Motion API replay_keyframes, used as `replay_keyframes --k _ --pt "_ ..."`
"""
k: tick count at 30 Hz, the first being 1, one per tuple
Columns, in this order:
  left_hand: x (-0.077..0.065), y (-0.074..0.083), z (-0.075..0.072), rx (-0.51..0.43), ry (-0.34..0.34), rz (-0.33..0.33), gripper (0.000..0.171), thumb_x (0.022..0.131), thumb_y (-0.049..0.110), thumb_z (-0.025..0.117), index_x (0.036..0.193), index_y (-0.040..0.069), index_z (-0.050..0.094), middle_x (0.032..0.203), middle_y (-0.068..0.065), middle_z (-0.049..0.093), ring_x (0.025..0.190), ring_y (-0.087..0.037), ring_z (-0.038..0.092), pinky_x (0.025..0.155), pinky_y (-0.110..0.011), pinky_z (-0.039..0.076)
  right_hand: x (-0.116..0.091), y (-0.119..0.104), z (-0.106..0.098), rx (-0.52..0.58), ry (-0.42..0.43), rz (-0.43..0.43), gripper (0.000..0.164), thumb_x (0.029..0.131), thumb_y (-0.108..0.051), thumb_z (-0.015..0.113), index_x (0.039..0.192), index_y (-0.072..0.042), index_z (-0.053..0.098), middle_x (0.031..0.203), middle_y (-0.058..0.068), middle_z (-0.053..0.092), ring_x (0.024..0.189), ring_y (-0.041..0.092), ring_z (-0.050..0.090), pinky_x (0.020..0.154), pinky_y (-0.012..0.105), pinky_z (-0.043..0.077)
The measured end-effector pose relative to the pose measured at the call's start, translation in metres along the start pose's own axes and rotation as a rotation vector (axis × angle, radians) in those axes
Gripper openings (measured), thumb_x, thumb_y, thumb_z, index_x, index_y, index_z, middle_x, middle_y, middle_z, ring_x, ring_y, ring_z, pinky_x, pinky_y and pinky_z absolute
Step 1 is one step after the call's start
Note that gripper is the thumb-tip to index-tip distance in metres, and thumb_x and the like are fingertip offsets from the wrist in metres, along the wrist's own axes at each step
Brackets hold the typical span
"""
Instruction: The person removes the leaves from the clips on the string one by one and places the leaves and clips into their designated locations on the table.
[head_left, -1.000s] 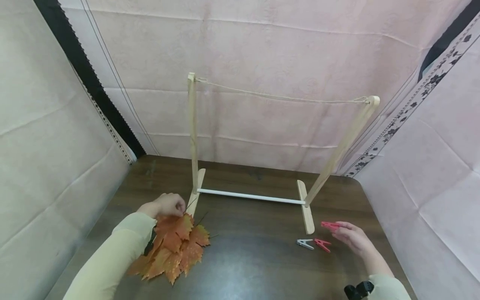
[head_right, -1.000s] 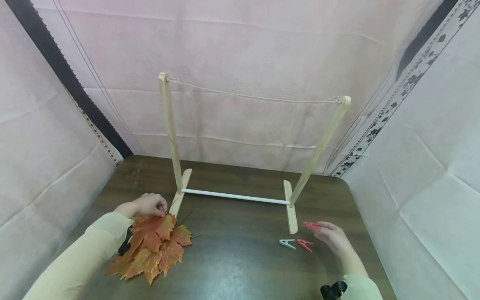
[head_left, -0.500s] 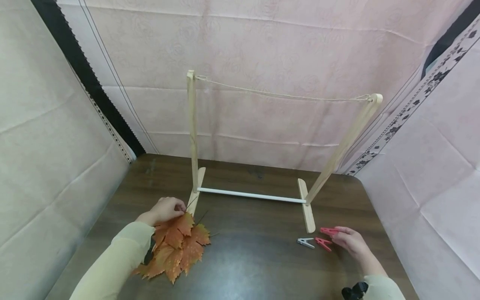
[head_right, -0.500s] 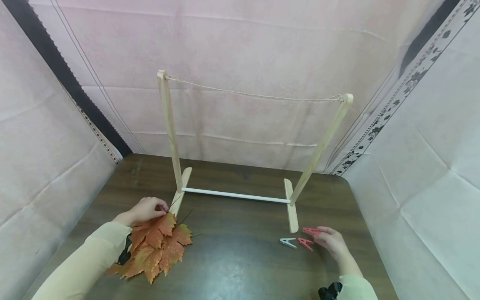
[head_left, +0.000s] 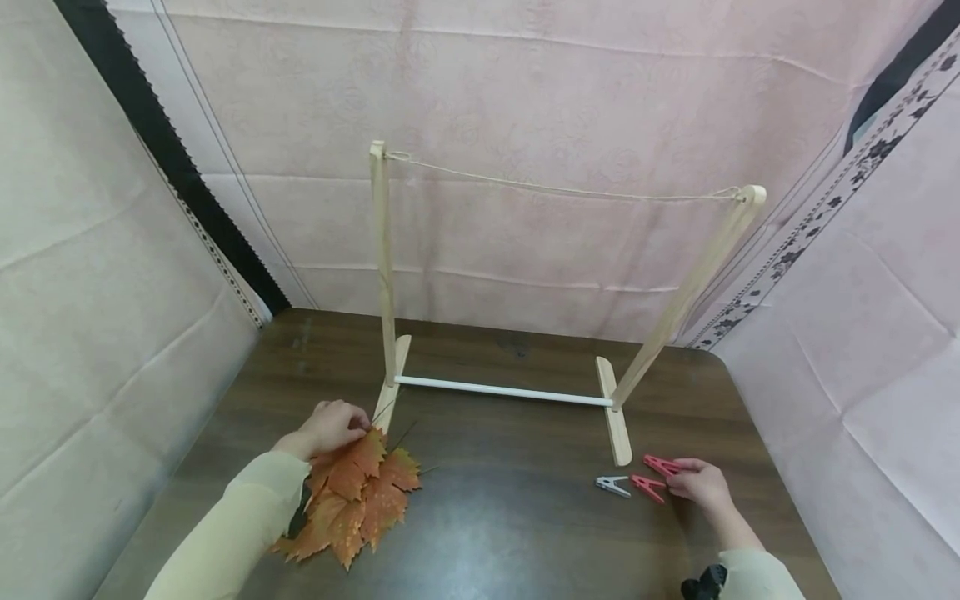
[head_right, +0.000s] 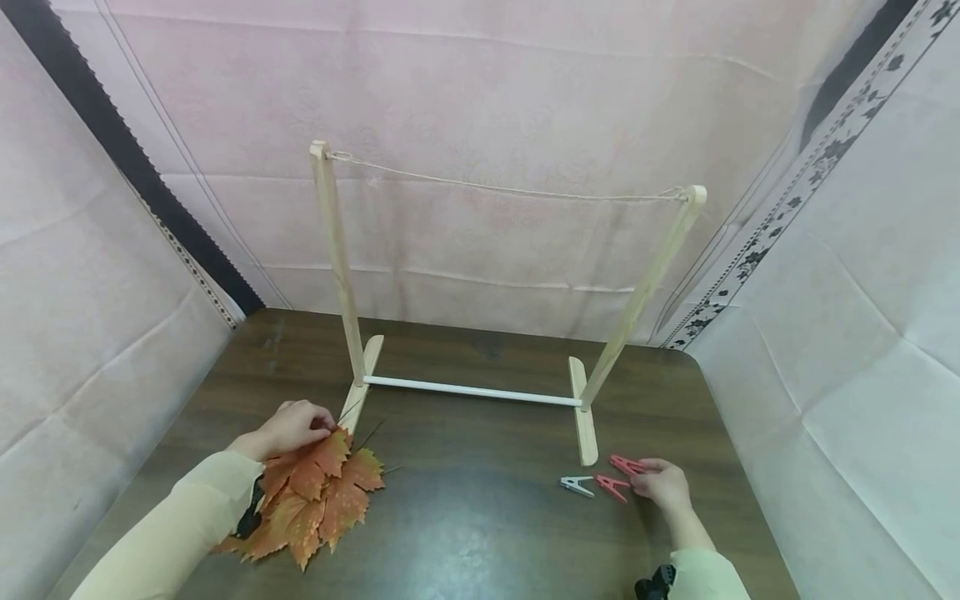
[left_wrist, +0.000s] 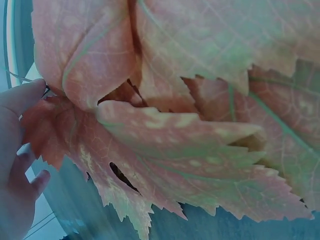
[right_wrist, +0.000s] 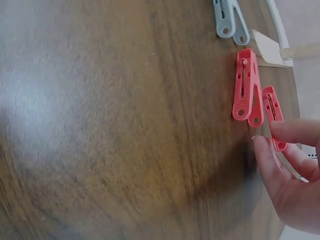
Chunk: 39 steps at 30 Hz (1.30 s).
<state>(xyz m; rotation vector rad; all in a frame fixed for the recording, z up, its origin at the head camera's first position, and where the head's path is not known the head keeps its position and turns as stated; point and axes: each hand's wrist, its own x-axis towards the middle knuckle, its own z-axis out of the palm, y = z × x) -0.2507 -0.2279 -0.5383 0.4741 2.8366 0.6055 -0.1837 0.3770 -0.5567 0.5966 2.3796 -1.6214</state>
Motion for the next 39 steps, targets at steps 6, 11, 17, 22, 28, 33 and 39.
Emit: replay_keyframes --k 6,11,17,22,28,33,39 --pt "-0.002 -0.006 0.005 0.018 0.033 0.011 0.004 0.084 0.014 0.068 0.085 0.016 0.071 0.087 0.001 0.068 0.089 -0.023 0.056 0.090 -0.053 0.036 0.000 0.001 0.002 -0.139 0.026 0.017 0.042 0.081 0.009 0.060 0.118 0.020 0.044 0.092 0.027 0.059 0.068 0.014 0.063 0.064 0.030 0.056" --pt "-0.005 -0.008 0.006 0.039 0.059 0.005 0.009 0.083 0.015 0.069 0.092 0.014 0.071 0.094 -0.004 0.068 0.095 -0.027 0.055 0.089 -0.054 0.038 -0.003 -0.002 0.000 -0.236 0.059 0.025 0.040 0.084 0.002 0.062 0.118 0.016 0.047 0.100 0.031 0.057 0.072 0.017 0.062 0.066 0.032 0.055" --pt "-0.006 -0.004 -0.003 0.017 0.128 -0.003 0.022 0.085 0.016 0.068 0.105 0.007 0.067 0.110 -0.013 0.064 0.108 -0.036 0.051 0.094 -0.059 0.034 -0.008 -0.018 -0.003 -0.371 0.131 -0.038 0.041 0.084 -0.006 0.061 0.117 0.015 0.047 0.105 0.036 0.055 0.070 0.022 0.062 0.062 0.034 0.053" --pt "-0.002 0.001 -0.017 -0.022 0.151 0.012 0.028 0.087 0.016 0.065 0.112 0.005 0.065 0.118 -0.016 0.062 0.114 -0.039 0.050 0.097 -0.061 0.031 -0.007 -0.037 -0.008 -0.394 0.139 -0.095 0.044 0.087 -0.010 0.058 0.121 0.014 0.046 0.116 0.037 0.052 0.072 0.024 0.064 0.062 0.034 0.052" --pt "0.009 0.010 -0.038 -0.028 0.218 0.089 0.029 0.088 0.016 0.063 0.113 0.002 0.064 0.116 -0.017 0.063 0.112 -0.039 0.053 0.094 -0.060 0.035 -0.009 -0.065 -0.009 -0.414 0.185 -0.172 0.044 0.088 -0.015 0.057 0.122 0.011 0.048 0.119 0.034 0.054 0.088 0.038 0.063 0.070 0.040 0.052" --pt "0.016 0.028 -0.056 -0.086 0.269 0.135 0.029 0.089 0.016 0.063 0.114 0.003 0.063 0.116 -0.016 0.063 0.112 -0.037 0.054 0.095 -0.055 0.039 -0.016 -0.095 -0.005 -0.485 0.270 -0.295 0.042 0.089 -0.020 0.057 0.121 0.007 0.052 0.119 0.031 0.056 0.103 0.044 0.057 0.083 0.051 0.045" --pt "0.020 0.061 -0.078 -0.109 0.309 0.185 0.032 0.089 0.019 0.064 0.118 0.006 0.062 0.121 -0.014 0.061 0.116 -0.033 0.052 0.097 -0.051 0.040 -0.031 -0.141 0.009 -0.478 0.380 -0.519 0.035 0.088 -0.017 0.061 0.116 0.004 0.057 0.109 0.027 0.058 0.091 0.039 0.061 0.075 0.044 0.047"
